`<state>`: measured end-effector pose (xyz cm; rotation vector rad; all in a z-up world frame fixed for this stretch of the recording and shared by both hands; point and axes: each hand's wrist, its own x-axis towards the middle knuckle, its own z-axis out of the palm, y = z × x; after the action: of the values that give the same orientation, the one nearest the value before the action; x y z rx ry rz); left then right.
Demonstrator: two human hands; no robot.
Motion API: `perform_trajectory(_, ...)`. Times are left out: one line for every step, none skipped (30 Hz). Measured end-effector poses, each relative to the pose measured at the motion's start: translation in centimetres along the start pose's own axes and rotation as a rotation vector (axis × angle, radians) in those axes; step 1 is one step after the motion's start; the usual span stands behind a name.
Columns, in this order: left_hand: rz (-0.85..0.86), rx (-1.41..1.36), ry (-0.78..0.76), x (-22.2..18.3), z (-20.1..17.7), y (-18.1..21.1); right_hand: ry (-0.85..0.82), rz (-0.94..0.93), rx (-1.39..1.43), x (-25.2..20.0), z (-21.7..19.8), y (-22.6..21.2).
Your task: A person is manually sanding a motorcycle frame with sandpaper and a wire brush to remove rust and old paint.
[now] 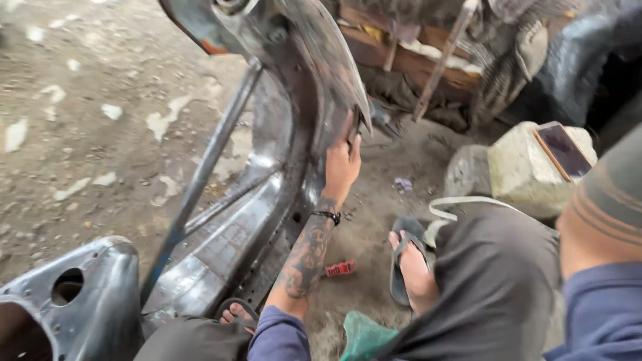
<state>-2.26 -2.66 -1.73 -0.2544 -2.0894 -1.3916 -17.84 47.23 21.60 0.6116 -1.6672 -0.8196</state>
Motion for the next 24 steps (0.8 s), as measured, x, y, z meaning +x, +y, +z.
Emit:
perform_trajectory(0.039, 0.051, -0.041, 0.1, 0.2, -1.6, 0.048, -0.032, -0.074, 3.4, -1.0, -2.8)
perform_trajectory(0.029, 0.067, -0.021, 0.6, -0.4, -1.6, 0.093, -0.073, -0.136, 9.2, -4.0, -8.0)
perform_trajectory(0.11, 0.078, -0.073, 1.2, -1.0, -1.8, 0.139, -0.112, -0.198, 15.3, -9.1, -10.8)
perform_trajectory(0.185, 0.085, -0.127, 1.5, -1.3, -1.9, 0.182, -0.155, -0.26, 21.2, -16.0, -10.7)
perform_trajectory(0.169, 0.097, -0.111, 2.0, -2.2, -2.7, 0.199, -0.161, -0.241, 25.7, -19.6, -12.9)
perform_trajectory(0.268, 0.16, -0.173, 2.8, -2.8, -3.3, 0.135, -0.065, 0.627, 29.2, -24.0, -14.6)
perform_trajectory(0.364, 0.224, -0.238, 3.5, -3.3, -3.9, 0.054, 0.047, 1.489, 31.7, -28.8, -16.2)
perform_trajectory(0.354, 0.231, -0.229, 4.1, -3.7, -4.3, 0.056, 0.036, 1.501, 30.7, -27.7, -17.8)
perform_trajectory(0.311, 0.191, -0.262, 4.6, -4.0, -4.7, 0.055, 0.08, 1.638, 29.6, -26.6, -19.5)
perform_trajectory(0.264, 0.154, -0.297, 4.9, -4.8, -5.1, 0.052, 0.129, 1.782, 28.6, -25.7, -21.3)
perform_trajectory(0.249, 0.164, -0.29, 5.0, -5.2, -2.8, 0.052, 0.12, 1.799, 28.2, -25.2, -22.2)
perform_trajectory(0.124, 0.052, -0.2, 5.3, -6.0, -0.7, 0.161, 0.177, 1.799, 28.0, -24.6, -23.2)
perform_trajectory(0.001, -0.059, -0.107, 5.7, -6.7, 1.5, 0.269, 0.236, 1.796, 27.8, -24.0, -24.1)
perform_trajectory(-0.008, -0.047, -0.116, 5.3, -5.8, 2.4, 0.271, 0.25, 1.808, 27.6, -23.7, -24.7)
perform_trajectory(-0.15, -0.043, -0.149, 5.0, -5.0, 3.4, 0.251, 0.297, 1.84, 27.5, -23.5, -25.3)
perform_trajectory(-0.278, -0.045, -0.172, 5.2, -3.8, 4.4, 0.237, 0.333, 1.859, 27.6, -23.0, -25.6)
perform_trajectory(-0.274, -0.039, -0.172, 3.4, -2.7, 3.5, 0.245, 0.335, 1.86, 28.1, -23.0, -25.7)
perform_trajectory(-0.158, -0.054, -0.127, 1.3, -1.0, 2.9, 0.195, 0.375, 1.888, 28.2, -23.2, -25.6)
perform_trajectory(-0.041, -0.07, -0.081, -0.9, 0.5, 2.2, 0.144, 0.415, 1.916, 28.2, -23.4, -25.5)
perform_trajectory(-0.042, -0.082, -0.071, -1.6, 0.4, 2.6, 0.136, 0.401, 1.911, 28.2, -23.3, -25.6)
perform_trajectory(0.032, -0.133, -0.056, -2.2, 0.2, 2.9, 0.102, 0.414, 1.974, 28.1, -23.2, -25.7)
perform_trajectory(0.112, -0.184, -0.058, -2.7, -0.1, 3.2, 0.073, 0.447, 2.029, 27.9, -23.2, -25.7)
perform_trajectory(0.118, -0.195, -0.064, -1.0, -0.7, 3.9, 0.071, 0.452, 2.014, 28.3, -22.9, -25.5)
perform_trajectory(0.012, -0.254, -0.096, -0.2, -1.4, 4.7, 0.028, 0.407, 2.108, 28.1, -23.1, -25.5)
